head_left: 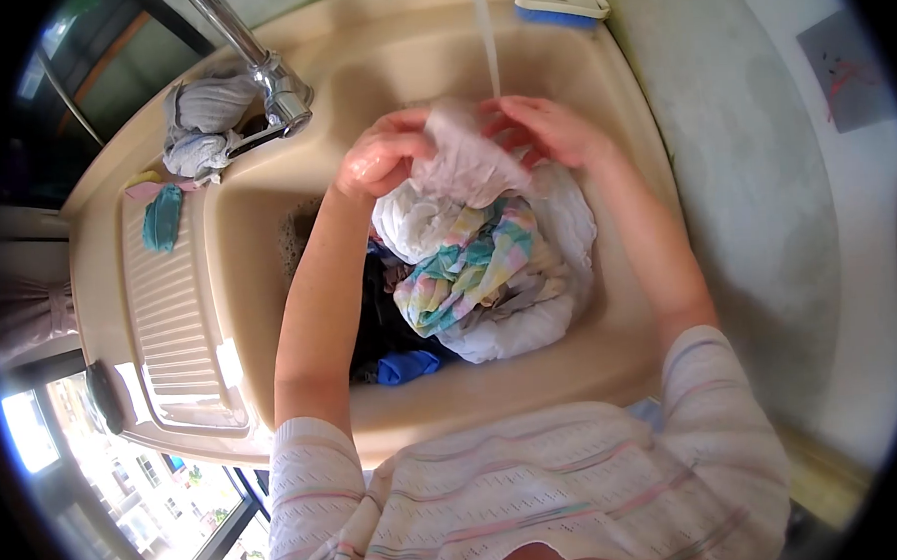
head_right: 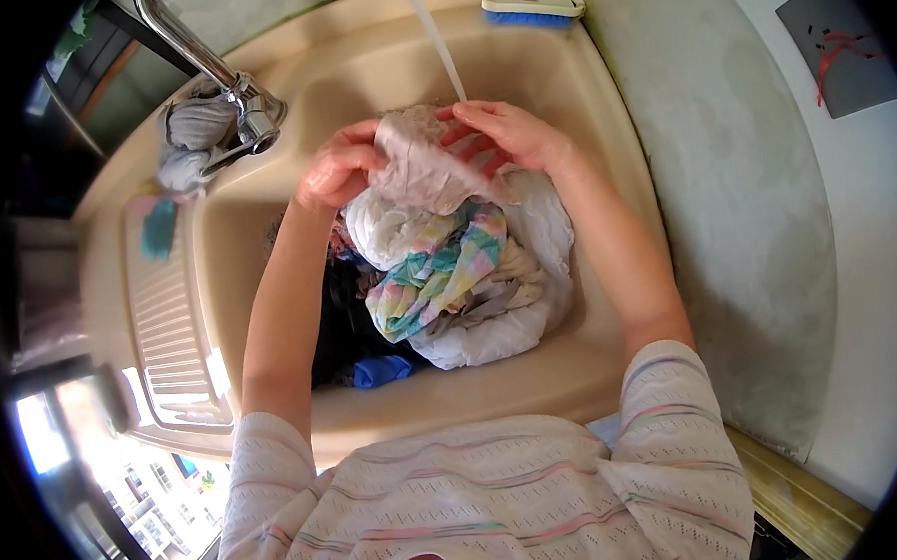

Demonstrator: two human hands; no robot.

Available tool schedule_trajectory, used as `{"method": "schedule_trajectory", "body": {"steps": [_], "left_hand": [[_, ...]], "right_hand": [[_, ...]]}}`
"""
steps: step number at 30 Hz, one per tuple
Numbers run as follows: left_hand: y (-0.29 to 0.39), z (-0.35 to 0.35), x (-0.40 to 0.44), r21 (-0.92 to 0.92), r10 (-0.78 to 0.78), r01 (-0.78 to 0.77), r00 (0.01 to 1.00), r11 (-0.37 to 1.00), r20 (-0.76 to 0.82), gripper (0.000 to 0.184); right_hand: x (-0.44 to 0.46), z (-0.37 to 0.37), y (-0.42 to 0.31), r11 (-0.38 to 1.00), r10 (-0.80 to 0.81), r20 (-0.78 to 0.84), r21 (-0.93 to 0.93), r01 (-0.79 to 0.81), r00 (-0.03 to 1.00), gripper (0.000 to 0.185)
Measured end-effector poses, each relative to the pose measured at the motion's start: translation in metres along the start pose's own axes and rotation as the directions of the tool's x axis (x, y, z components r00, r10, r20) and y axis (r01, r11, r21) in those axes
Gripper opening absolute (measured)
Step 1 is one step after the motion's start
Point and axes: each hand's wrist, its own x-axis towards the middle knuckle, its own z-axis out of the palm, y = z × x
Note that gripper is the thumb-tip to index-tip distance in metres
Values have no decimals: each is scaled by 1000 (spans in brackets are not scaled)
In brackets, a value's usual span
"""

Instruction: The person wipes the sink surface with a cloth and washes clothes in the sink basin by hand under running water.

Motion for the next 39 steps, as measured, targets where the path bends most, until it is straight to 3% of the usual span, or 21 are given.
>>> {"method": "schedule_trajectory", "body": {"steps": [1, 4, 7, 10, 14, 17, 19, 22, 25, 28, 30, 33, 36, 39], "left_hand": [[-3, -5, -8, 65, -44, 40, 997, 997, 58, 38], [-26, 1, -40, 85, -36, 33, 998, 996, 42, 41], [-57, -11, -61, -186, -111, 113, 994, 976, 22, 49], [-66, 2, -53, -360, -342, 217, 879, 907, -332, 42], [-79, 6, -47, -538, -400, 159, 839, 828, -368, 26], [-86, 6, -58, -214, -281, 193, 784, 958, -554, 20], [-77, 13, -61, -244, -255, 146, 822, 959, -510, 14], [-54, 25, -56, -179, -155, 87, 897, 980, -414, 17], [-36, 29, -41, 2, -6, 7, 946, 1000, -324, 20], [-25, 29, -22, 214, 133, -67, 942, 975, -310, 19], [-14, 32, -11, 326, 224, -107, 911, 939, -345, 19], [4, 49, -6, 389, 257, -100, 891, 916, -373, 25], [10, 57, 3, 416, 245, -93, 912, 905, -329, 29], [15, 58, 12, 460, 183, -45, 948, 887, -260, 31]], "right_hand": [[5, 2, 9, 986, 28, -105, -162, -45, 994, 41], [12, 11, 34, 816, 60, -121, -565, -119, 991, 42], [33, 2, 76, 736, -193, 69, -649, 191, 979, 44], [33, 8, 77, 725, -134, 139, -661, 193, 981, 45], [34, 12, 78, 714, -139, 112, -677, 178, 984, 47], [27, 22, 77, 526, -318, 150, -793, 306, 936, 49], [18, 38, 76, 292, -490, 243, -859, 420, 837, 49], [13, 50, 73, 345, -513, 186, -849, 400, 838, 48], [14, 48, 65, 620, -532, 109, -625, 474, 840, 38], [13, 32, 33, 786, -273, 89, -553, 275, 958, 27], [1, 34, 7, 875, -319, 47, -368, 313, 947, 21], [-12, 28, -26, 945, -270, -14, -196, 262, 963, 29], [-5, 11, -43, 962, -246, 62, -106, 252, 967, 29], [-14, 14, -59, 945, -236, 74, -216, 247, 969, 23]]}}
